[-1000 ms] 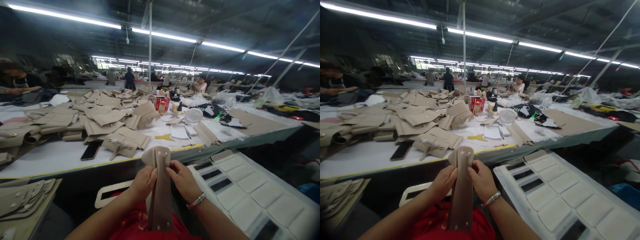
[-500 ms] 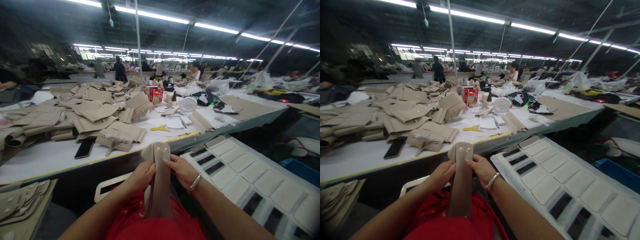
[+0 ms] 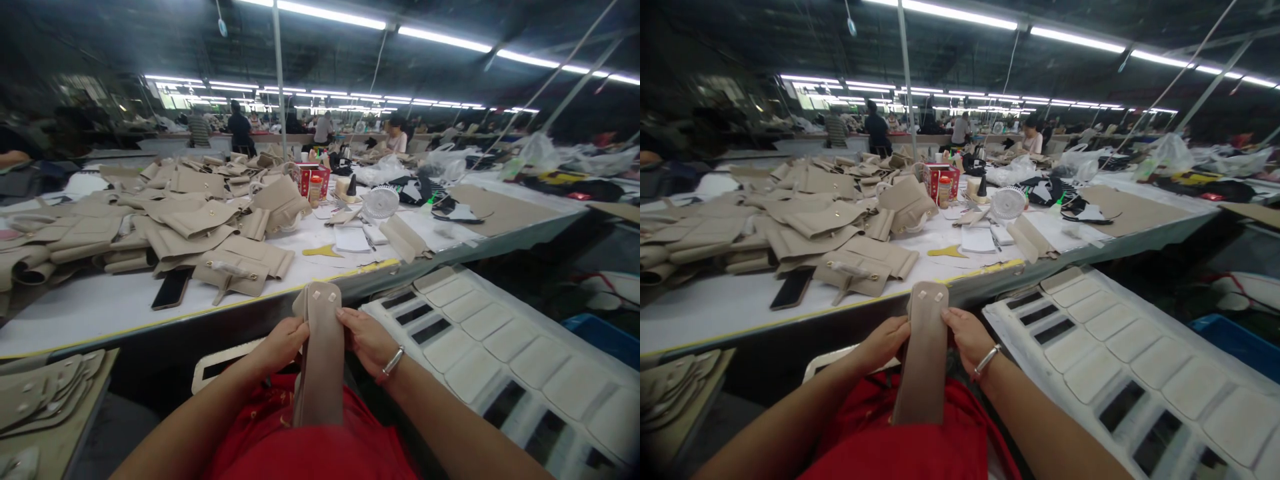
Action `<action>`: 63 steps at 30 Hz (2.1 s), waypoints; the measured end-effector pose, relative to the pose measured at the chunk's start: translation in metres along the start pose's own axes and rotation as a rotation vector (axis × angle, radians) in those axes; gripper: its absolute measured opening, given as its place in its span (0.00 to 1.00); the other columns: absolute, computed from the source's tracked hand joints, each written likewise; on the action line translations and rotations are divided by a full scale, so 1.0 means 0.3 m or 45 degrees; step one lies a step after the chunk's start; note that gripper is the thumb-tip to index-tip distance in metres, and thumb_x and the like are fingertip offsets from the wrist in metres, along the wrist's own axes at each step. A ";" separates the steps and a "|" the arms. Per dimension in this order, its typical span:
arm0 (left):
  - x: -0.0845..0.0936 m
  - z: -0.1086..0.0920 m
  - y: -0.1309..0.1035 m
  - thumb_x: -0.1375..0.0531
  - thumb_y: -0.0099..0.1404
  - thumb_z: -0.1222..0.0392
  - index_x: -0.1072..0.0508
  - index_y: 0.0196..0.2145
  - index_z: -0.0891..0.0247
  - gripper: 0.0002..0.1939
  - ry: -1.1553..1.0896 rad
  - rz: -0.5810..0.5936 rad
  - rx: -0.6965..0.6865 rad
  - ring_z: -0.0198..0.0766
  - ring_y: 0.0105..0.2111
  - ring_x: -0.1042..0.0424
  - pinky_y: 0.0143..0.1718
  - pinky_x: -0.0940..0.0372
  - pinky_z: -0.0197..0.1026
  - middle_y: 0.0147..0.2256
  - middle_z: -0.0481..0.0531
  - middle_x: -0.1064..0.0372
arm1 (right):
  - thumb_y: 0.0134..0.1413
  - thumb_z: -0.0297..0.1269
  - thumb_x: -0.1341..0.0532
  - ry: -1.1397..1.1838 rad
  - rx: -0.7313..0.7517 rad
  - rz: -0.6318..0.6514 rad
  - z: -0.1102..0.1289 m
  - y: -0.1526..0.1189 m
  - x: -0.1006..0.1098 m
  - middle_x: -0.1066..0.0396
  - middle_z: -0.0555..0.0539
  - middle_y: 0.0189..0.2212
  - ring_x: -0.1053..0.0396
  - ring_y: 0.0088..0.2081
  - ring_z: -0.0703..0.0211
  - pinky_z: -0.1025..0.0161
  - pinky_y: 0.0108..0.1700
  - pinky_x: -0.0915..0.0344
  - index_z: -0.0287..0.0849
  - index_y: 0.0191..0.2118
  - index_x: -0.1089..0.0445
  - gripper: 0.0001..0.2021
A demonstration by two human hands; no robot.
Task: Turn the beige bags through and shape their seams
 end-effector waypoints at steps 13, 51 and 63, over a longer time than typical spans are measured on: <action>0.046 0.099 0.019 0.48 0.59 0.45 0.33 0.34 0.69 0.20 -0.210 0.076 0.119 0.36 0.24 0.32 0.24 0.34 0.39 0.26 0.52 0.33 | 0.47 0.44 0.41 -0.648 0.125 0.030 -0.027 -0.028 0.014 0.33 0.52 0.22 0.34 0.25 0.63 0.66 0.27 0.35 0.41 0.27 0.36 0.11; -0.018 0.083 -0.039 0.57 0.62 0.52 0.36 0.24 0.66 0.19 0.261 -0.052 -0.104 0.32 0.21 0.42 0.22 0.45 0.33 0.20 0.48 0.42 | 0.55 0.48 0.49 -1.880 0.595 -0.139 0.038 -0.074 -0.006 0.32 0.47 0.22 0.36 0.25 0.61 0.64 0.27 0.50 0.42 0.22 0.36 0.18; 0.011 0.084 -0.057 0.57 0.64 0.53 0.36 0.25 0.66 0.19 0.241 -0.108 -0.184 0.33 0.24 0.41 0.25 0.45 0.34 0.23 0.48 0.38 | 0.48 0.42 0.42 -1.307 0.480 -0.147 0.004 -0.069 0.002 0.36 0.52 0.20 0.38 0.22 0.64 0.67 0.25 0.46 0.42 0.24 0.40 0.10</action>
Point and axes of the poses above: each hand's wrist, its own y-axis towards the middle knuckle, its own x-axis out of the back of the hand, z = x × y, the point moved 7 cm from there along y, towards the middle knuckle
